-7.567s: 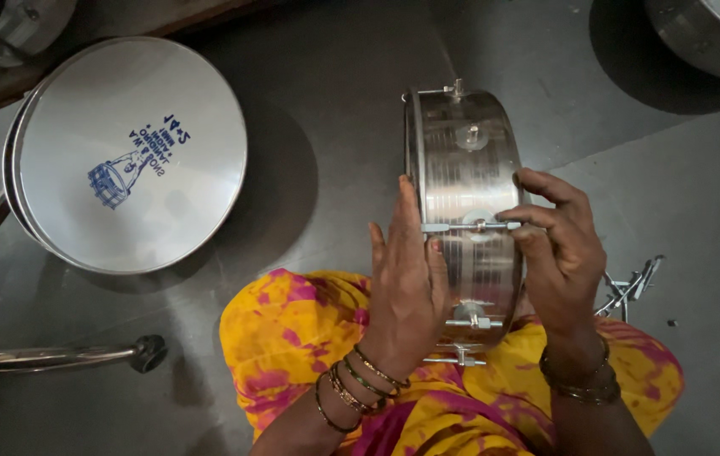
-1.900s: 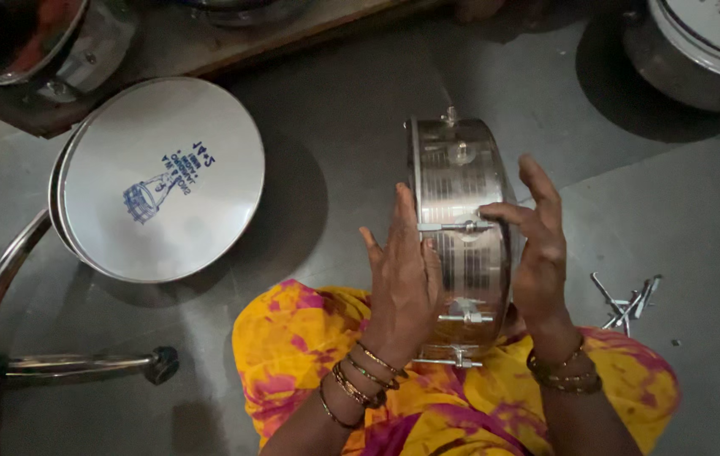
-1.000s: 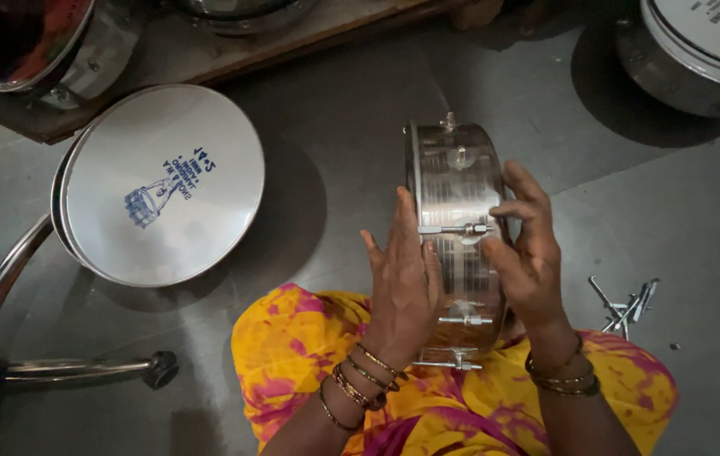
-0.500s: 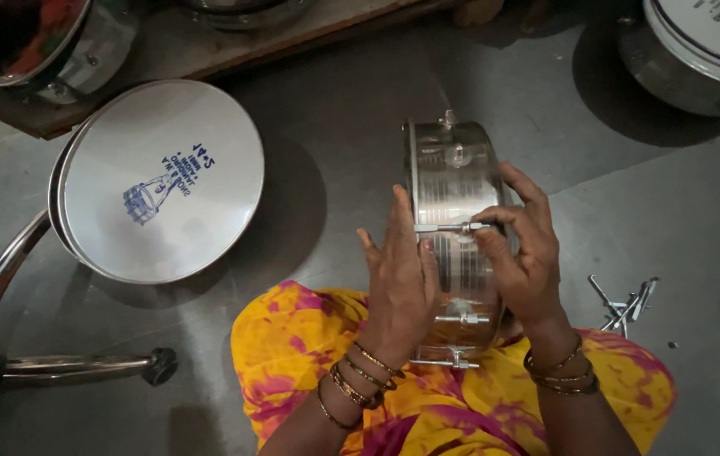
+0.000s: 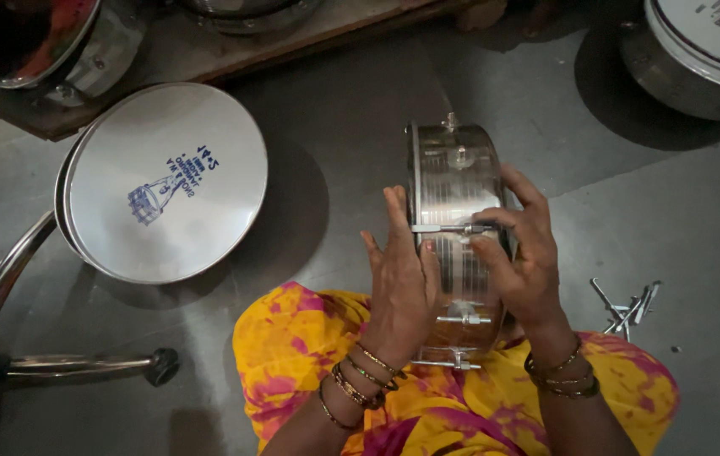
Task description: The person assembles a musical instrument by picking up metal brackets and placing them into pre-drilled holes around the side of a drum shell.
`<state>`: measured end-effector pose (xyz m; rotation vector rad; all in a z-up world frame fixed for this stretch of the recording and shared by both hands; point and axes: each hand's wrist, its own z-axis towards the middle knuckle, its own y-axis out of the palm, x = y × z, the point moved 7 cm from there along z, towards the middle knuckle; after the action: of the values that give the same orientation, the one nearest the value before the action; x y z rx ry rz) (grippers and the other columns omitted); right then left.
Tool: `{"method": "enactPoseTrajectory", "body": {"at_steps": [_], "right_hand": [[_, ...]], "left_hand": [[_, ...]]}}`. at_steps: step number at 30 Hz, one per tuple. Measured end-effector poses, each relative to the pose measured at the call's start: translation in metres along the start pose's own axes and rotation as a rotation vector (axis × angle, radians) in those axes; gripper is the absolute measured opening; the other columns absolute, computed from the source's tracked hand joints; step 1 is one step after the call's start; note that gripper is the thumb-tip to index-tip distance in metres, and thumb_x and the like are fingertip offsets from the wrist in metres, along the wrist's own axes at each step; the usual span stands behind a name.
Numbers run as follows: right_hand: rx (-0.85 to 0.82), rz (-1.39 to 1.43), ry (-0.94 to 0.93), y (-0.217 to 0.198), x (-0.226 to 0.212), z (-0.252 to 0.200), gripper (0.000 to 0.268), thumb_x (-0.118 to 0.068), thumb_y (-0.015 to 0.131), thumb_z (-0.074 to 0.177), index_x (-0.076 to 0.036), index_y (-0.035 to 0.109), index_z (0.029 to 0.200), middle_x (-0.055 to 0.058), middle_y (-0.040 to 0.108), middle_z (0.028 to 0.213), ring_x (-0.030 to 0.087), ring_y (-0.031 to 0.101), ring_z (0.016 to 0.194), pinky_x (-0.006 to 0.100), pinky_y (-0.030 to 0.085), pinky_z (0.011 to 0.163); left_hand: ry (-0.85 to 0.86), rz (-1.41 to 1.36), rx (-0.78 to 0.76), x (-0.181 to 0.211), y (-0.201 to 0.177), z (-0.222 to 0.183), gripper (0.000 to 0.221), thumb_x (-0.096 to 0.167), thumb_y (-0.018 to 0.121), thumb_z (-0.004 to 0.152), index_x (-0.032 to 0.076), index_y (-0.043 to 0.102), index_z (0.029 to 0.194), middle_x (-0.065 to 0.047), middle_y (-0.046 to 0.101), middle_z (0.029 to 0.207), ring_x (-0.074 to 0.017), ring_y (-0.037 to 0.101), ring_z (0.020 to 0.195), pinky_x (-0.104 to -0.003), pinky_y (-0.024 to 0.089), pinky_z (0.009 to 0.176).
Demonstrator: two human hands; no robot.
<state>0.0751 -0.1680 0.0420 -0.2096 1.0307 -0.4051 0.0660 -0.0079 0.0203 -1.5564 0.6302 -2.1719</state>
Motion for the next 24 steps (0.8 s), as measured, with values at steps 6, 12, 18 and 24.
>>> {"method": "enactPoseTrajectory", "body": {"at_steps": [6, 12, 18, 24], "right_hand": [[-0.016, -0.222, -0.039, -0.001, -0.004, 0.000, 0.012, -0.013, 0.070, 0.095, -0.007, 0.073, 0.105, 0.013, 0.056, 0.150, 0.025, 0.054, 0.141, 0.054, 0.018, 0.132], [0.031, -0.303, -0.076, 0.000, -0.005, -0.006, 0.009, -0.013, 0.070, 0.096, -0.008, 0.074, 0.102, 0.010, 0.061, 0.140, 0.027, 0.054, 0.137, 0.054, 0.020, 0.129], [0.049, -0.223, -0.071, 0.001, -0.012, -0.018, 0.015, -0.011, 0.070, 0.095, -0.008, 0.070, 0.110, 0.007, 0.067, 0.127, 0.032, 0.056, 0.137, 0.045, 0.045, 0.117], [0.000, -0.254, -0.158, 0.001, -0.018, -0.019, 0.020, -0.009, 0.073, 0.093, -0.008, 0.067, 0.112, 0.008, 0.069, 0.125, 0.033, 0.057, 0.135, 0.045, 0.044, 0.115]], "left_hand": [[0.018, -0.004, 0.005, 0.001, -0.001, 0.001, 0.076, 0.010, 0.042, 0.105, -0.002, -0.008, 0.161, -0.030, 0.021, 0.168, -0.0407, 0.029, 0.154, -0.070, 0.003, 0.121], [-0.011, -0.039, -0.003, 0.000, -0.002, 0.001, 0.070, 0.013, 0.041, 0.108, -0.003, -0.001, 0.162, -0.028, 0.035, 0.163, -0.0393, 0.036, 0.152, -0.070, 0.005, 0.122], [0.078, -0.001, 0.045, 0.005, -0.009, -0.008, 0.069, 0.010, 0.043, 0.107, -0.003, 0.003, 0.162, -0.029, 0.044, 0.157, -0.0390, 0.044, 0.149, -0.069, 0.007, 0.123], [0.014, -0.035, 0.016, -0.001, -0.004, -0.014, 0.071, 0.009, 0.044, 0.104, -0.004, 0.006, 0.163, -0.026, 0.050, 0.151, -0.0354, 0.048, 0.146, -0.068, 0.007, 0.126]]}}
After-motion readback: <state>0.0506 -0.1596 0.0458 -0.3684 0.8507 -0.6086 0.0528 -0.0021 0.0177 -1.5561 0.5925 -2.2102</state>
